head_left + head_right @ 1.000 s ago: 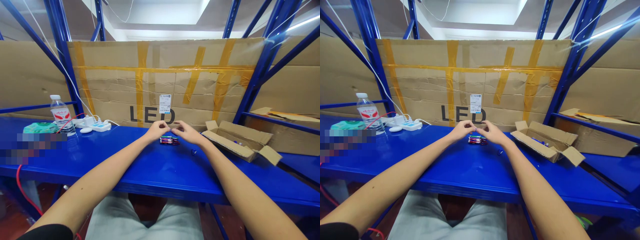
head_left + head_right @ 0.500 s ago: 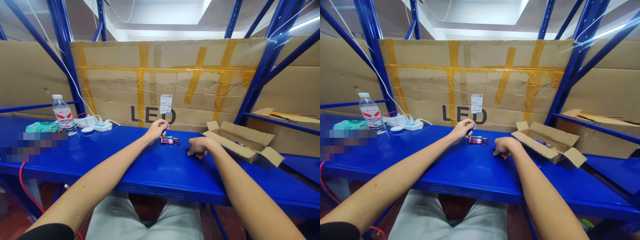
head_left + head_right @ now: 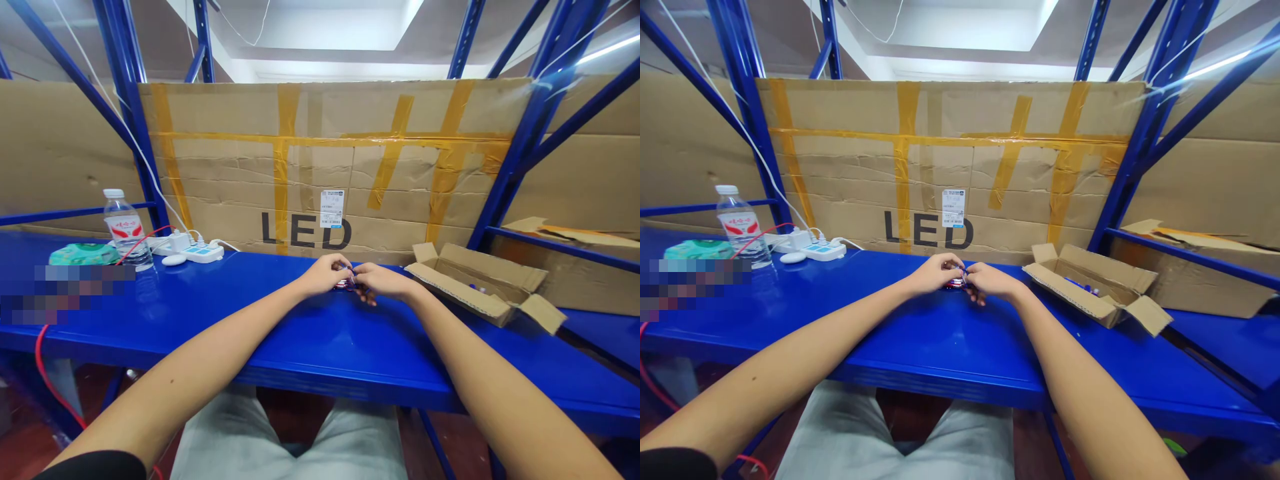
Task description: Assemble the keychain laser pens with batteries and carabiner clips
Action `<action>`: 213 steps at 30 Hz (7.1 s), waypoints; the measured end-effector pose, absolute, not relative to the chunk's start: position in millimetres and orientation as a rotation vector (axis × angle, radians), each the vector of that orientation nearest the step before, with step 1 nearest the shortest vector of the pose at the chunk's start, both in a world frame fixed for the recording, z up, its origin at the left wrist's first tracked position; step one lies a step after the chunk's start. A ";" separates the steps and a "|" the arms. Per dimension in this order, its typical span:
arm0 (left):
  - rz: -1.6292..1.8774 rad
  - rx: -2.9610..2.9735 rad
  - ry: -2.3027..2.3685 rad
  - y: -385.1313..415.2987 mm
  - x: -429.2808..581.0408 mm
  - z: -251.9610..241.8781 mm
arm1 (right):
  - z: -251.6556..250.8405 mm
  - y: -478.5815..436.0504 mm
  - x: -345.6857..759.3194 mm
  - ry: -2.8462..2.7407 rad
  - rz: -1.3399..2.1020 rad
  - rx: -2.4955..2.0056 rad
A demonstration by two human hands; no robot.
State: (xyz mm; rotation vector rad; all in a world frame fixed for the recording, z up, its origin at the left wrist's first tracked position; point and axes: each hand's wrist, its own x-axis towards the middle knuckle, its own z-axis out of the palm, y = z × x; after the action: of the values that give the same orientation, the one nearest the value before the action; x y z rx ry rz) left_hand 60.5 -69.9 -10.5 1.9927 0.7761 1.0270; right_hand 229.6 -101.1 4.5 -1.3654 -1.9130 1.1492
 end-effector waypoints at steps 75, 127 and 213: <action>1.173 1.562 0.893 -72.1 56.1 -2.3 | -18.5 -87.9 210.6 -2.157 0.199 -1.001; 0.704 1.230 0.406 -77.1 52.8 9.2 | -16.4 -91.1 201.9 -1.859 0.323 -0.997; 1.179 1.664 0.667 -52.4 48.7 -6.2 | -14.3 -75.7 227.7 -1.920 0.394 -1.032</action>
State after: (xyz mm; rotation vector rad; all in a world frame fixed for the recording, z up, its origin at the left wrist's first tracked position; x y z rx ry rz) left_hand 48.7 -52.4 -6.2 1.6635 0.6669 1.1787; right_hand 227.7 -75.7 -14.3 -1.0319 -1.9198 0.3941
